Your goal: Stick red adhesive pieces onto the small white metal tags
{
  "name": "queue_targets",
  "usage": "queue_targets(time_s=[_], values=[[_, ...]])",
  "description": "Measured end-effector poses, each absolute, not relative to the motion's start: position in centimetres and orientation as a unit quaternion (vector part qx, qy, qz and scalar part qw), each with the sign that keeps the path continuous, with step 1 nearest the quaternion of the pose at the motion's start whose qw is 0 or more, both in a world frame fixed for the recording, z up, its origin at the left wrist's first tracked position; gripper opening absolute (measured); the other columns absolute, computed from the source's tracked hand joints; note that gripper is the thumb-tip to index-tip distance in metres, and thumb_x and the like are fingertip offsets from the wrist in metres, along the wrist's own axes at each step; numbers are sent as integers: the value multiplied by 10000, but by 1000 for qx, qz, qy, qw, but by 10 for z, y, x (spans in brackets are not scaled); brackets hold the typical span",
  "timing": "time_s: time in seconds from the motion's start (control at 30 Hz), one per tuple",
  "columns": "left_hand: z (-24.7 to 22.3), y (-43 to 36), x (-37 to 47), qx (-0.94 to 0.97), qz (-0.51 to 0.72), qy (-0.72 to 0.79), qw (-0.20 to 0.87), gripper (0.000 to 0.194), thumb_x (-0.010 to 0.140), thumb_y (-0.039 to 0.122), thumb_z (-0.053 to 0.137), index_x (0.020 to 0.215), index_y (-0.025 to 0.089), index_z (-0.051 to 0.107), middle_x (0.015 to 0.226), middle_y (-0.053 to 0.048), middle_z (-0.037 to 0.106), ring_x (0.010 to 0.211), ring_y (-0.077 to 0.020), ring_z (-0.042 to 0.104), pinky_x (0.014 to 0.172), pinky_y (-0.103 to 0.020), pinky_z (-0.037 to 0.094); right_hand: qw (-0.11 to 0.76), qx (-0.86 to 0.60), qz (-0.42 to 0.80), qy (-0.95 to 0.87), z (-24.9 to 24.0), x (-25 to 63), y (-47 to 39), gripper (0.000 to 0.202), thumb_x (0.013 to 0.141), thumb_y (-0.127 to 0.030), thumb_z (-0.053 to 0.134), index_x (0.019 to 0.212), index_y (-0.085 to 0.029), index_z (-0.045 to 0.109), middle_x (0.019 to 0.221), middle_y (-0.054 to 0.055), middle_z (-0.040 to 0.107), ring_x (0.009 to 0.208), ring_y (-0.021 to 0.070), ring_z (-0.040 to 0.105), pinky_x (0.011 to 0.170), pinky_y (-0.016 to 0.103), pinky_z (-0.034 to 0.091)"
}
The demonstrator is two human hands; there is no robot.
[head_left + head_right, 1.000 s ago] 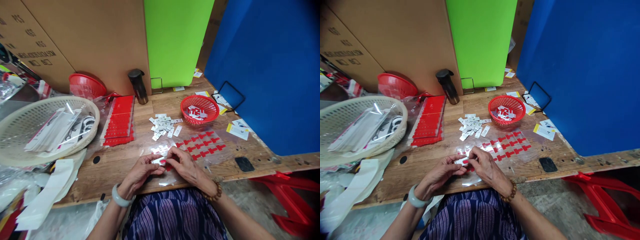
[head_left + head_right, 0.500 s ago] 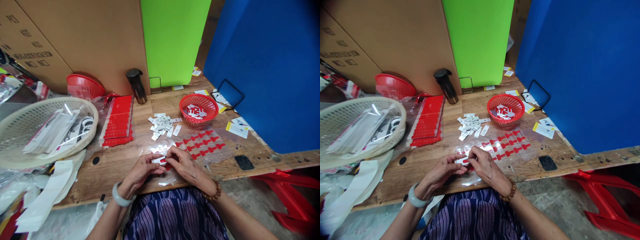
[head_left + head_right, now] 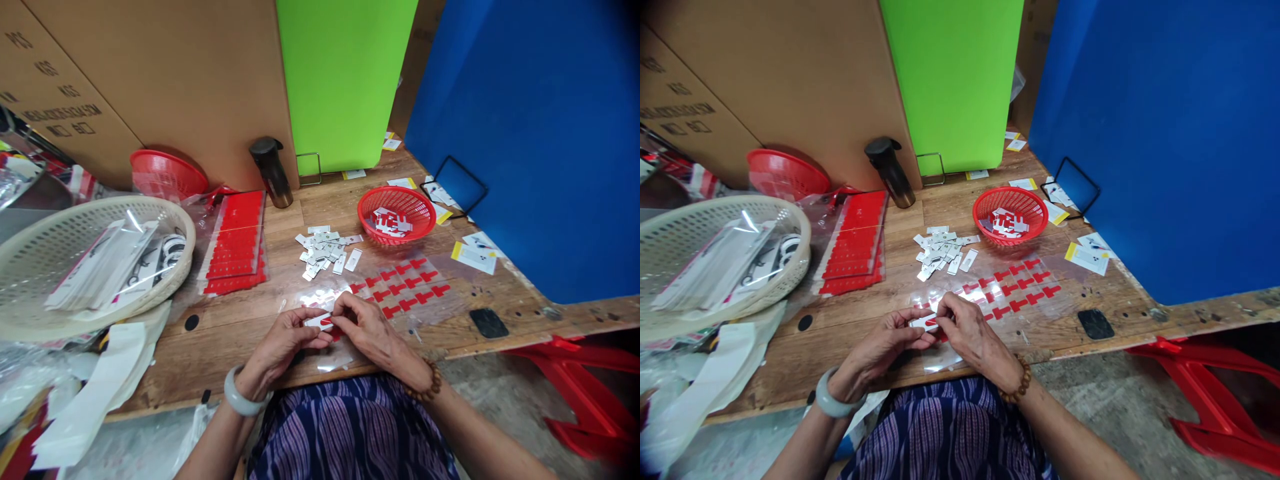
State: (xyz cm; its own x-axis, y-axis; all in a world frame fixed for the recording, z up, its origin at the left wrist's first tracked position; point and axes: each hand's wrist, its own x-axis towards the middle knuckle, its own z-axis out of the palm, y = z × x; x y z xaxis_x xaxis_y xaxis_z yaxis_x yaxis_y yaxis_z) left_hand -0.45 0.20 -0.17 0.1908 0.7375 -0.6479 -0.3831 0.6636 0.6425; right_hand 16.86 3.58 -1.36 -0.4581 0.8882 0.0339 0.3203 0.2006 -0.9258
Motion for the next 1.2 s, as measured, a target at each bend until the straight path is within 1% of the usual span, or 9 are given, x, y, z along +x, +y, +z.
queue_targets(time_s=[0.3, 0.43, 0.6, 0.8, 0.97, 1.07, 1.2], values=[[-1, 3, -4, 173, 368, 508, 759, 402, 654, 71, 750, 1032, 59, 615, 780, -119, 732, 657, -154, 703, 637, -200, 567, 301, -431, 469, -709, -13, 168, 34, 140, 789, -67, 503, 727, -192, 499, 694, -34, 536, 639, 116, 488, 589, 235, 361], [-3, 3, -5, 172, 366, 507, 761, 403, 662, 88, 756, 1039, 60, 617, 757, -116, 732, 662, -164, 709, 648, -204, 569, 302, -431, 470, -708, -11, 168, 34, 138, 796, -71, 495, 731, -192, 509, 707, -29, 554, 642, 117, 490, 591, 237, 364], [-4, 3, -4, 167, 366, 509, 761, 408, 658, 70, 750, 1045, 60, 620, 788, -131, 736, 662, -170, 710, 639, -209, 571, 307, -429, 472, -706, -10, 170, 33, 130, 795, -82, 504, 729, -193, 509, 706, -30, 551, 648, 119, 492, 594, 237, 367], [0, 4, -3, 165, 363, 514, 760, 367, 672, 37, 709, 1029, 64, 624, 787, -123, 737, 656, -162, 708, 654, -212, 566, 304, -433, 471, -706, -11, 170, 33, 142, 792, -64, 499, 731, -193, 500, 707, -32, 543, 650, 117, 494, 596, 237, 362], [-2, 4, -6, 166, 356, 506, 768, 388, 683, 21, 680, 1062, 59, 611, 793, -132, 732, 690, -170, 710, 679, -219, 560, 303, -431, 486, -697, -12, 169, 35, 131, 786, -75, 505, 725, -191, 506, 695, -32, 541, 643, 119, 495, 592, 239, 366], [-4, 5, -8, 169, 351, 509, 768, 386, 686, 18, 671, 1065, 60, 605, 761, -125, 730, 699, -173, 711, 695, -221, 558, 299, -432, 495, -692, -13, 170, 36, 129, 785, -77, 507, 724, -190, 506, 692, -33, 538, 644, 119, 497, 595, 240, 366], [-4, 5, -7, 171, 349, 512, 766, 387, 687, 9, 655, 1066, 58, 596, 747, -128, 729, 676, -165, 708, 680, -214, 559, 296, -432, 489, -697, -15, 171, 36, 136, 787, -67, 504, 730, -190, 504, 696, -32, 538, 646, 118, 493, 596, 239, 359]])
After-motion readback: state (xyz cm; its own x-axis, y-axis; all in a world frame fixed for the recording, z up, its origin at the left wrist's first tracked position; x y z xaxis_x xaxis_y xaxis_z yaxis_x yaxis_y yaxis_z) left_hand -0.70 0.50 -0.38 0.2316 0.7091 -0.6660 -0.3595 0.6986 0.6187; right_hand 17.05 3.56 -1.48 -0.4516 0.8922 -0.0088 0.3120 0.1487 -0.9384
